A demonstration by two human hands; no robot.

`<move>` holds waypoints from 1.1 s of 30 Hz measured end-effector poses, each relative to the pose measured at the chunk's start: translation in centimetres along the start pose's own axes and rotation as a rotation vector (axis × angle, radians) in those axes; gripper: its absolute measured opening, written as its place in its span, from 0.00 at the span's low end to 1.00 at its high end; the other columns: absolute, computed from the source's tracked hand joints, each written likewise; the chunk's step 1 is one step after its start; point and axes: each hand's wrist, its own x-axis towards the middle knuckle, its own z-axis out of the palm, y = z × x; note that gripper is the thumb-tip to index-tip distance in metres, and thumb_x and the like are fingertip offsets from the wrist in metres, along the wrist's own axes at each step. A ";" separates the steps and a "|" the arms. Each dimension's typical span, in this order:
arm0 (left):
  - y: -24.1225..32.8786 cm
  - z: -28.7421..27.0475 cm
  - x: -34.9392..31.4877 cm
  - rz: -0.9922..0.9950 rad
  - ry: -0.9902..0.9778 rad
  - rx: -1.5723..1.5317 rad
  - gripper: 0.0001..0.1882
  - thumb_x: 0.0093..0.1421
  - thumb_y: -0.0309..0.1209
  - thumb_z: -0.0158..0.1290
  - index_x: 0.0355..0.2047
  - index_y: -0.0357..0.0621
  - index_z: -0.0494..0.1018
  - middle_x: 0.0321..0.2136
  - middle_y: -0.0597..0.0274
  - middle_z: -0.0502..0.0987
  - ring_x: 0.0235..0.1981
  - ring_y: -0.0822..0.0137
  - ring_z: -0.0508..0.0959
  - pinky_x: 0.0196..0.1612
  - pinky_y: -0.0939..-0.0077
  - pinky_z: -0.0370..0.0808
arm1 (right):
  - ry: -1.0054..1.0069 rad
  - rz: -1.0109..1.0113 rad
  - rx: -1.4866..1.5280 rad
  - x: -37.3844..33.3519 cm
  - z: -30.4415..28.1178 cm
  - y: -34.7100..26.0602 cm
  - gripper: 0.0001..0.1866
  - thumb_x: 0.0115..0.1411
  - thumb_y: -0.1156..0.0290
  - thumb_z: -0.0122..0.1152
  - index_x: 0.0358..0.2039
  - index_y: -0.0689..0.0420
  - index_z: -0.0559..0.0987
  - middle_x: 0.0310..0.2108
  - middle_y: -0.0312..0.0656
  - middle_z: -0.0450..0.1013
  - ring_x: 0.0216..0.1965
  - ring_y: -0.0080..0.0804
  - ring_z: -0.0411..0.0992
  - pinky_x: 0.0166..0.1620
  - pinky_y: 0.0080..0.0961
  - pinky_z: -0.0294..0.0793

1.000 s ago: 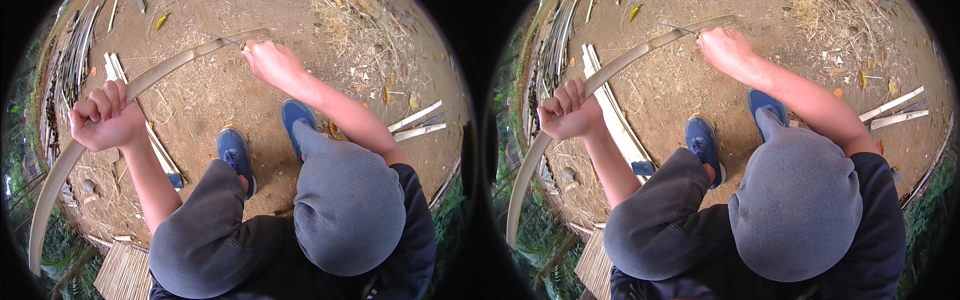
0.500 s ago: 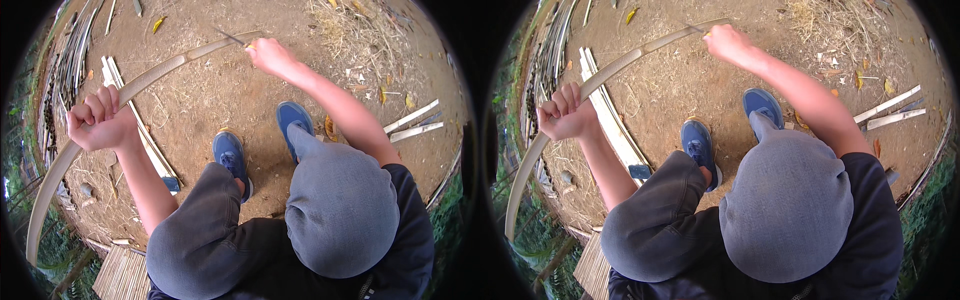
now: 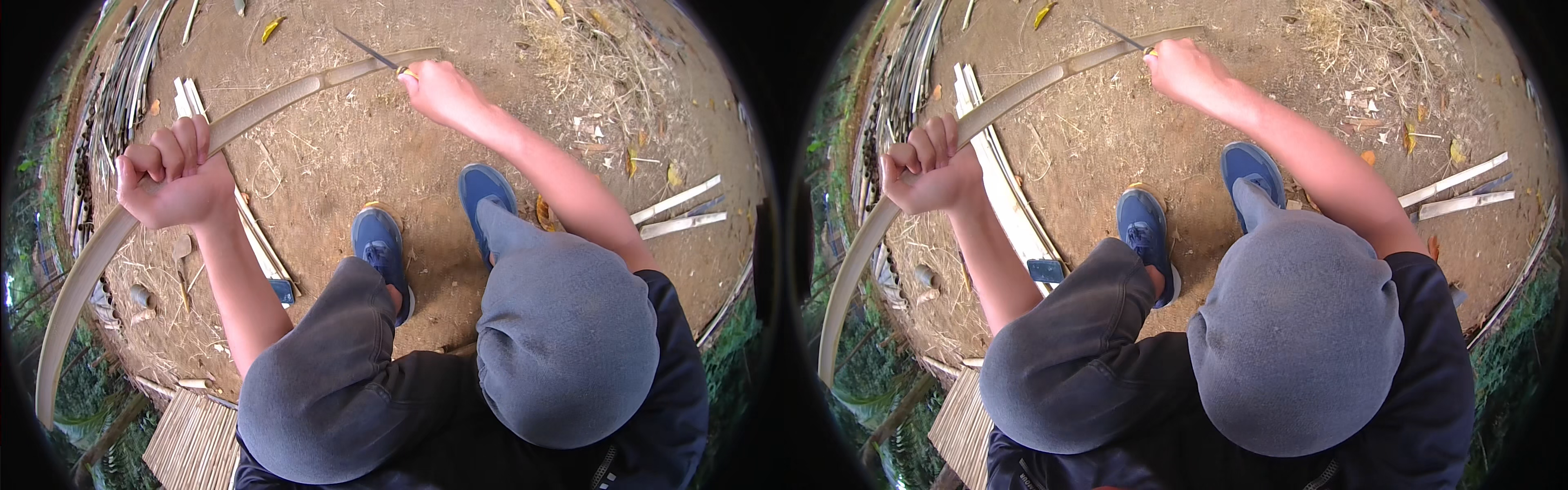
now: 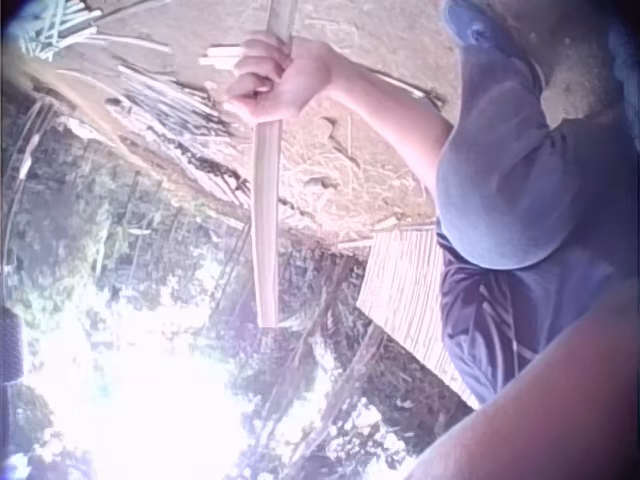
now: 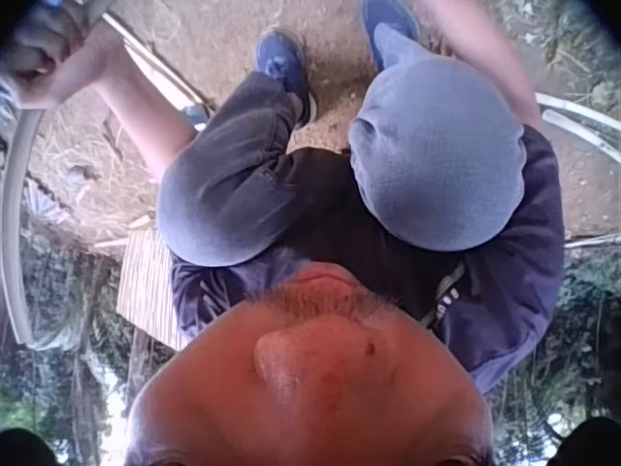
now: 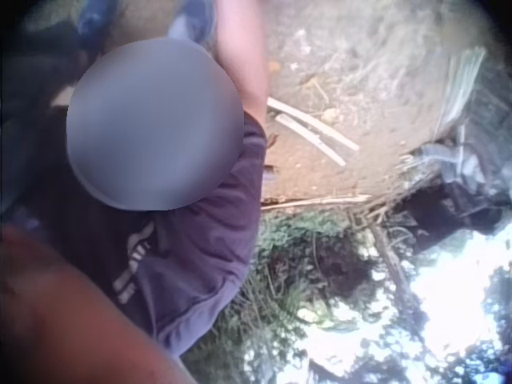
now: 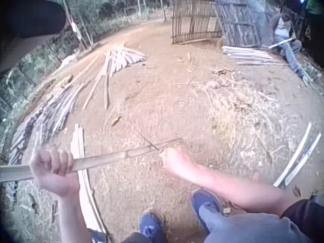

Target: The person shaves a long bamboo stick with a knife, scraping the blade along the wood repeatedly while holding the stick in their other hand.

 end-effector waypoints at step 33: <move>0.2 -1.2 0.4 -0.019 -0.202 -0.060 0.21 0.59 0.45 0.39 0.13 0.55 0.48 0.08 0.73 0.46 0.11 0.76 0.44 0.20 0.76 0.47 | 0.089 -0.056 -0.131 3.1 1.8 3.6 0.18 0.71 0.60 0.44 0.42 0.59 0.78 0.21 0.44 0.76 0.21 0.35 0.77 0.26 0.35 0.78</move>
